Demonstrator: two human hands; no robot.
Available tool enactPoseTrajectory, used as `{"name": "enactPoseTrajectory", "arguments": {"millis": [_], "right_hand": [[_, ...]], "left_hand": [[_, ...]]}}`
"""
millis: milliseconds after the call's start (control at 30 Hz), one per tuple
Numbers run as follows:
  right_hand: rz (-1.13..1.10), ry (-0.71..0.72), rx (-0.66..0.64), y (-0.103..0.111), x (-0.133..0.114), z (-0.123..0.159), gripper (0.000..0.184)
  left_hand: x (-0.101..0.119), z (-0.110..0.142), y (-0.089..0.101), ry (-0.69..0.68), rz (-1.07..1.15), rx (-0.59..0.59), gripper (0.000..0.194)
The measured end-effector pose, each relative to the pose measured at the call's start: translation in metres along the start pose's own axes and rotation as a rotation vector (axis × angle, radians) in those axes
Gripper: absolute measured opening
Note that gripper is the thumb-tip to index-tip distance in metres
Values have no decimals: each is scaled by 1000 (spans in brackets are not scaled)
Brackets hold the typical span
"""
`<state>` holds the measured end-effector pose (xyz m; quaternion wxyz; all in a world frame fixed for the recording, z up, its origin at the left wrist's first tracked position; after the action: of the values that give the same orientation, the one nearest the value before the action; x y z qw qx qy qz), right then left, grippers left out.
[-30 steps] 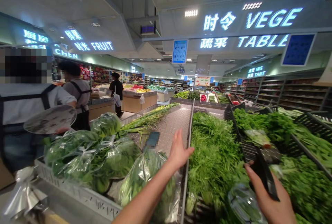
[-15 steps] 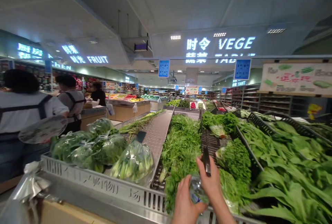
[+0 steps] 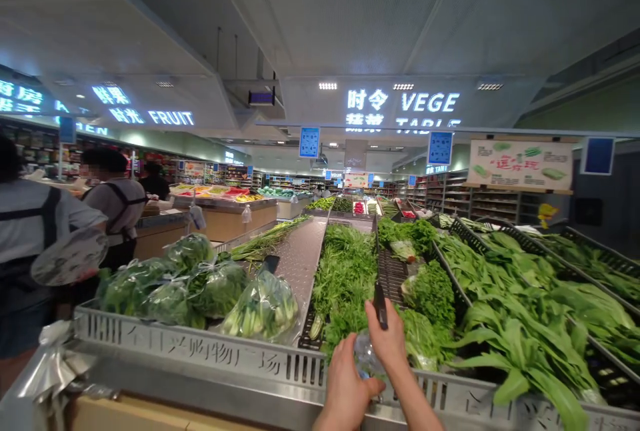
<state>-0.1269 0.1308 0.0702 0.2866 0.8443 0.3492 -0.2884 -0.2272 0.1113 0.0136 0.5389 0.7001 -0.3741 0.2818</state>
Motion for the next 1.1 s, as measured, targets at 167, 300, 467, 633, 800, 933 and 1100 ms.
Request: {"name": "enactPoseTrajectory", "arguments": {"millis": [167,300,467,633,800,933,1100], "right_hand": [[38,-26,10,-11,-13,15,33],[45,-60,34,-12,-21,24,33],[113,-91,57,-10,-29,30,35],[127,-43,49,-8,-43,31,35],[105,-40,-42,-1,-51,42,40],[96,-42,-55,13,-44,61,40],[84,-30,-66,30,-20,92,36]], "left_hand": [[-8,8,20,0,46,-47,78],[-10,15,30,-34,81,-88,78],[-10,19,36,-65,115,-120,78],[-7,24,47,-95,159,-94,68],[-8,39,49,-70,188,-38,68],[-6,61,34,-59,193,-39,69],[-9,93,11,-4,58,-79,67]]}}
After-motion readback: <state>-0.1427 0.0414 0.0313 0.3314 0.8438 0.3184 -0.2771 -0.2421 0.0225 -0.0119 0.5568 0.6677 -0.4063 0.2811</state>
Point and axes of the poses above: each hand's wrist, its own z-axis away from the middle knuckle, its own y-axis out of the back of the hand, x = y × z, the point moved 3 cm from there along -z, towards the middle knuckle, and after that the axes turned 1 degree about -y, right-handed, at the moved point
